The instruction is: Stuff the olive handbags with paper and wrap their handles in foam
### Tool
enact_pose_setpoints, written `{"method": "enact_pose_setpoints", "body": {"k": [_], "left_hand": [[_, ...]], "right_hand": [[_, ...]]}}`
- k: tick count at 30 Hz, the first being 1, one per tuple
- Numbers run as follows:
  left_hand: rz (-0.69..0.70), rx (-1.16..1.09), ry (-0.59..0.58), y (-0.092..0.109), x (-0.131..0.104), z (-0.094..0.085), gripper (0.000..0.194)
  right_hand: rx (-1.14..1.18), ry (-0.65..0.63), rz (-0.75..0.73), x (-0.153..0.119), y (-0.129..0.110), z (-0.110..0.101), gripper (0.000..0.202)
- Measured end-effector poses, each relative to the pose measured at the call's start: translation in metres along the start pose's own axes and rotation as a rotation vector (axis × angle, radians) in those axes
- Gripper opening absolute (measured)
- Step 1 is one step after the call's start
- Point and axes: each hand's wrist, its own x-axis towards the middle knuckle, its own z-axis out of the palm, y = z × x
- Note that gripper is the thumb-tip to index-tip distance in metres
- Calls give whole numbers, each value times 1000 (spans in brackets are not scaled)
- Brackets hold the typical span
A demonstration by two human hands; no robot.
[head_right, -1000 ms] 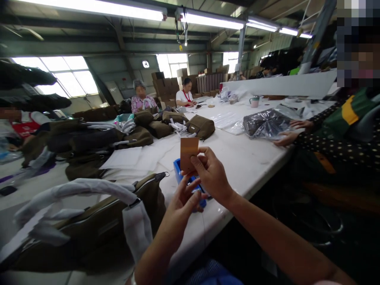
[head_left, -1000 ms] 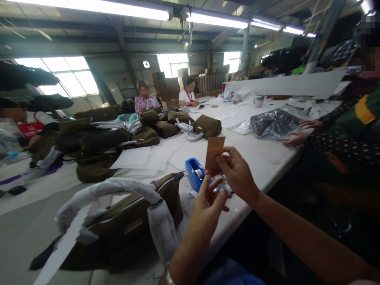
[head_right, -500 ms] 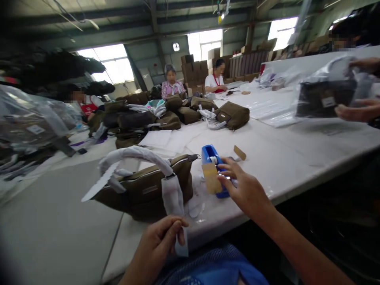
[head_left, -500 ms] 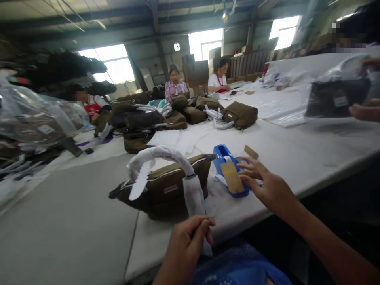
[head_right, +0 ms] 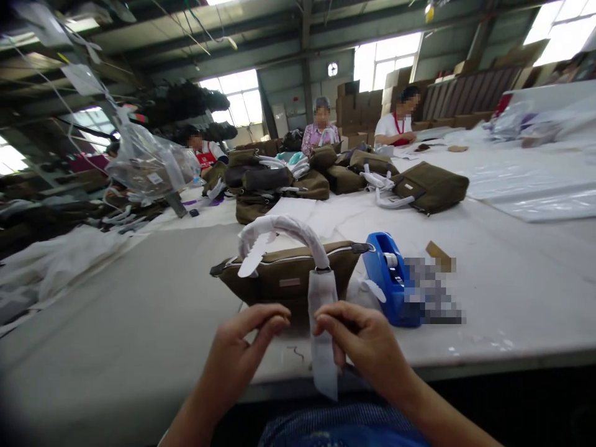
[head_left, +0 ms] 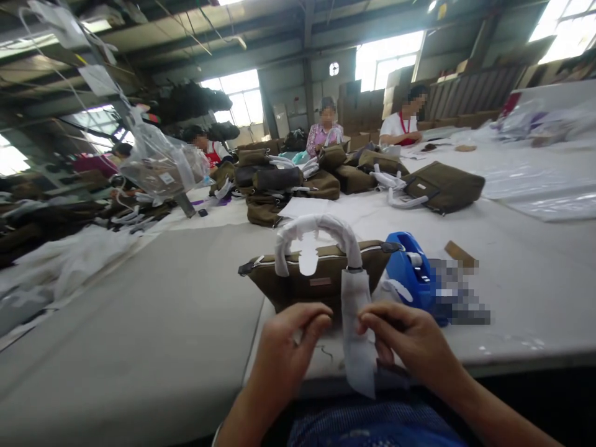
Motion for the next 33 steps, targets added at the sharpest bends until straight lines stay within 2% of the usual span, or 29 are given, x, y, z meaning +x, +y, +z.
{"method": "enact_pose_setpoints", "body": {"k": [2,3,4,6,8,10,12,14,17,20,25,29,33], "left_hand": [[-25,18,297,-16,10,-15,20],[-36,36,417,-25,16,-21,22],[-43,43,483,-33,24,-28,24],[-45,13,463,-46,40,-38,26],[-16,-22,346,-53,54,-45,26],[37,-27,229,-55,64,-51,28],[67,-18,103,-52,70,-58,34],[70,7,-20,-49,73,-64,39],[125,139,-106,-46,75,-73,37],[182,287,-47,-48,72,-80,28],[106,409,253,-57,48,-87,22],[17,255,393,-62,28,-90,18],[-123,-3,544,-65,23,-86,19]], "right_hand": [[-87,77,-48,16,-12,2,30],[-172,117,-104,25,-18,5,28],[-277,152,-177,35,-24,9,25],[-507,206,-329,56,-33,21,19],[-705,211,-416,75,-37,34,16],[-817,182,-440,90,-39,47,17],[-807,106,-463,101,-39,56,19],[-691,9,-487,107,-39,62,20],[-521,-109,-447,111,-40,62,23],[-438,-178,-360,109,-42,54,21],[-410,-356,-276,93,-47,35,5],[-492,-403,-319,79,-41,28,12],[-497,-334,-383,74,-27,33,23]]}}
